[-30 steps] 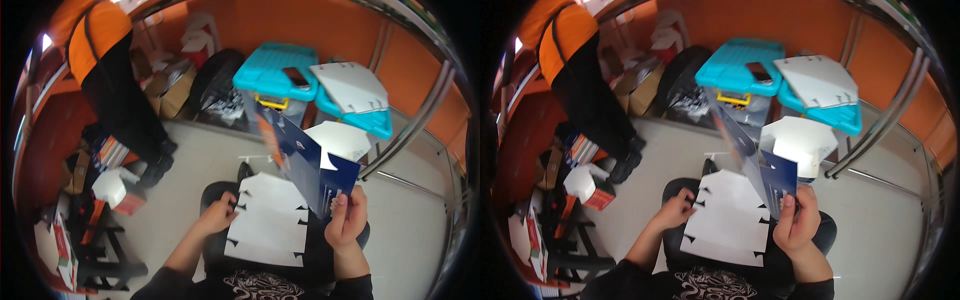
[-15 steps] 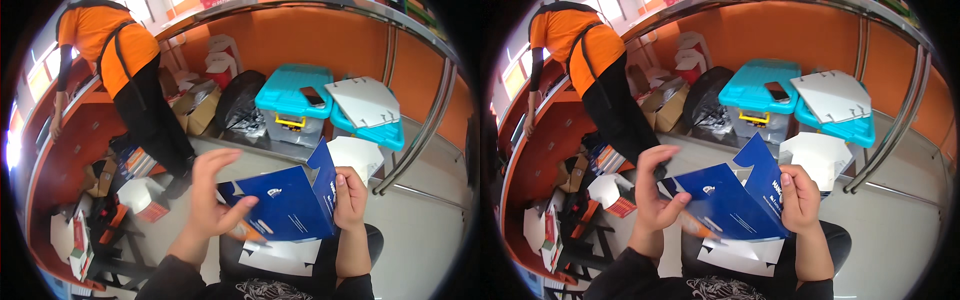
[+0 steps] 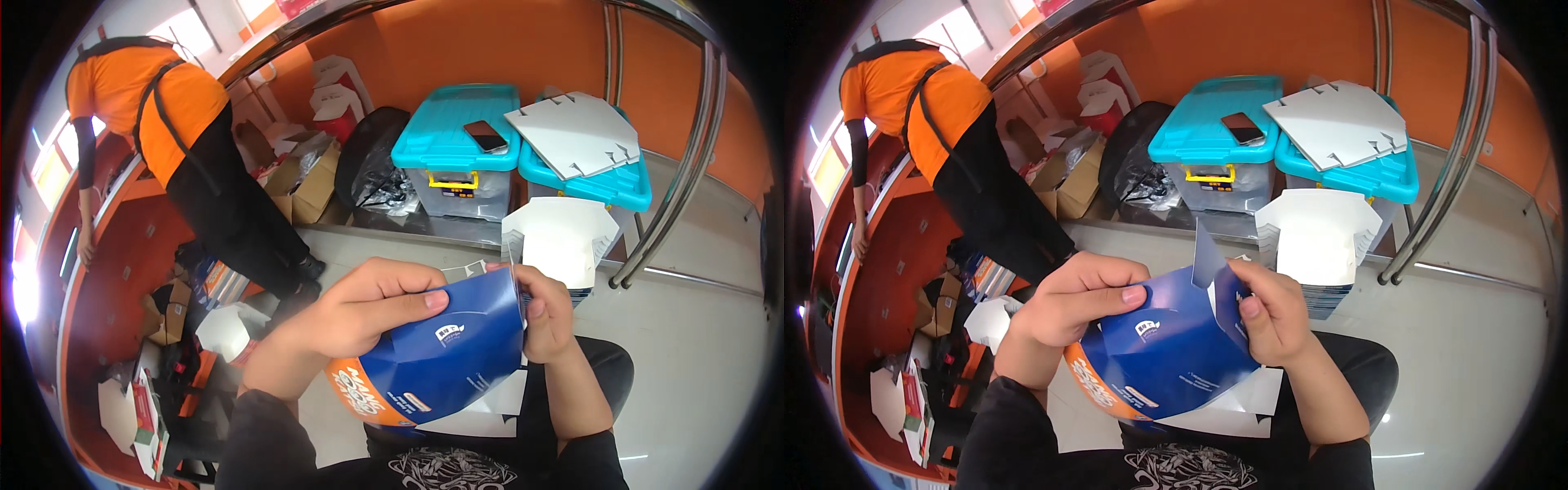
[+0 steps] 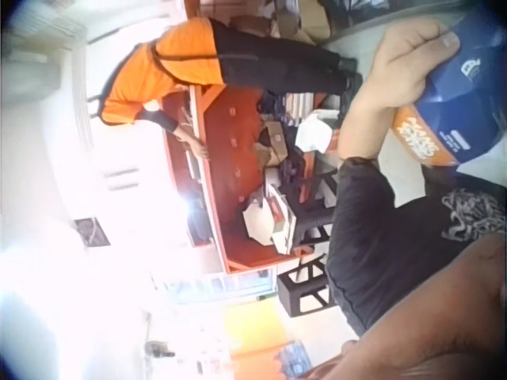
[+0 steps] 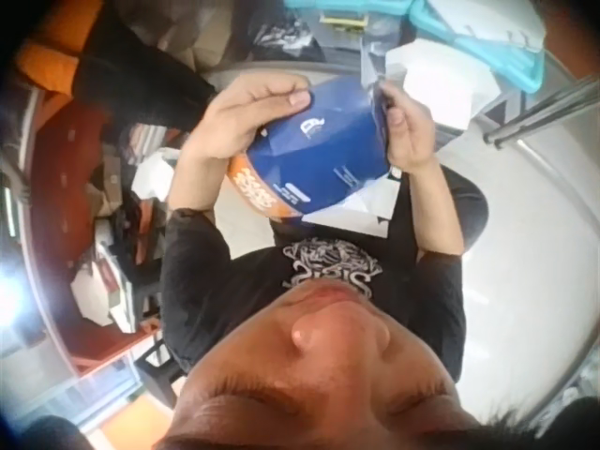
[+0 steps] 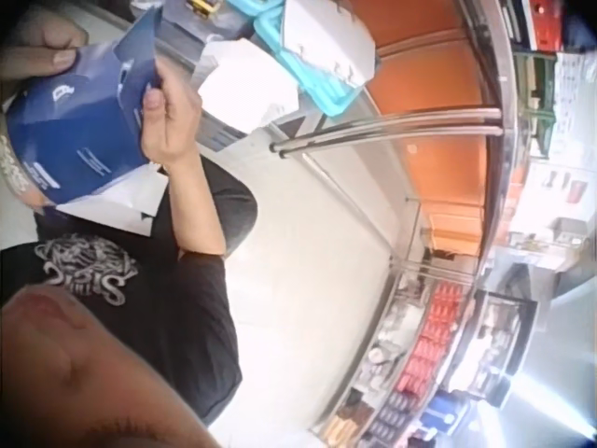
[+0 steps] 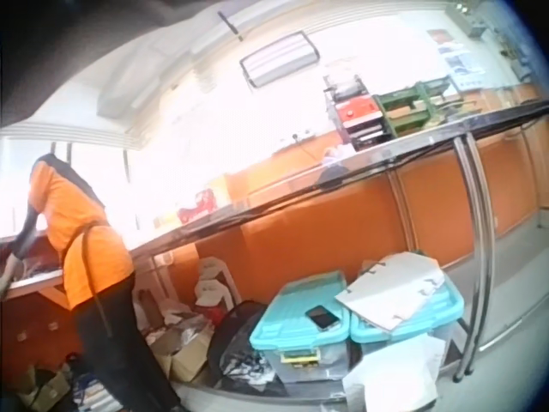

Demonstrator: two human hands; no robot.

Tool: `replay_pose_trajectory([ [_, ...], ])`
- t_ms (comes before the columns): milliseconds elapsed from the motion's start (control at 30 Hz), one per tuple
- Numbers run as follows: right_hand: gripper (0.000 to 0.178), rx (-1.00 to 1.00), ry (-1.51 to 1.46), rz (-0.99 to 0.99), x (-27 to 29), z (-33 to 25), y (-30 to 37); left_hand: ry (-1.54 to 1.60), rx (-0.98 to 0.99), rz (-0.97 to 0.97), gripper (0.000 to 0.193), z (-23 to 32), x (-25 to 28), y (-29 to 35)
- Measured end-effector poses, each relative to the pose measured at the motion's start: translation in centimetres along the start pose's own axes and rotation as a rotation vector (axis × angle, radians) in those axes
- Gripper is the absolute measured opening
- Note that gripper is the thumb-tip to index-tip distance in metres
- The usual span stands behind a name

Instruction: The person operates a smartphone, places it on a container lid, and folds flat cardboard food boxes into shape by hand.

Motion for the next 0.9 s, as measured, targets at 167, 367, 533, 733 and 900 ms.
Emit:
replay_pose_trajectory([
  [167,0.055,0.049,0.112,0.08,0.7,-1.6,0.4,-0.601,-0.087,-0.016,0.03,1.9,0.2,-1.3],
  [367,0.046,-0.254,-0.212,0.253,0.1,-2.3,1.4,-1.1,-0.439,0.008,0.014,3.7,-0.5,-2.6],
  [533,0.038,-0.147,-0.084,0.344,-0.3,-1.5,1.3,-1.04,-0.567,-0.058,0.012,3.2,-1.8,-2.9],
  [733,0.02,0.21,0.254,0.584,0.7,-1.1,1.2,-0.76,-0.464,-0.09,0.015,0.9,-1.3,-3.3],
  [900,0.025,0.141,-0.028,0.548,0.2,-0.3,1.8,-0.727,-0.254,-0.088,0.013,-0.9,-0.6,-3.2],
])
Point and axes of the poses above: each hand's wrist, its own y-axis away from the middle knuckle, its own x-axis out of the back of the hand, z = x × y, the point moved 4 cm from there along -y, towards the middle knuckle, and after that the axes turned 11 degrees about -x, right-handed, at the moved point
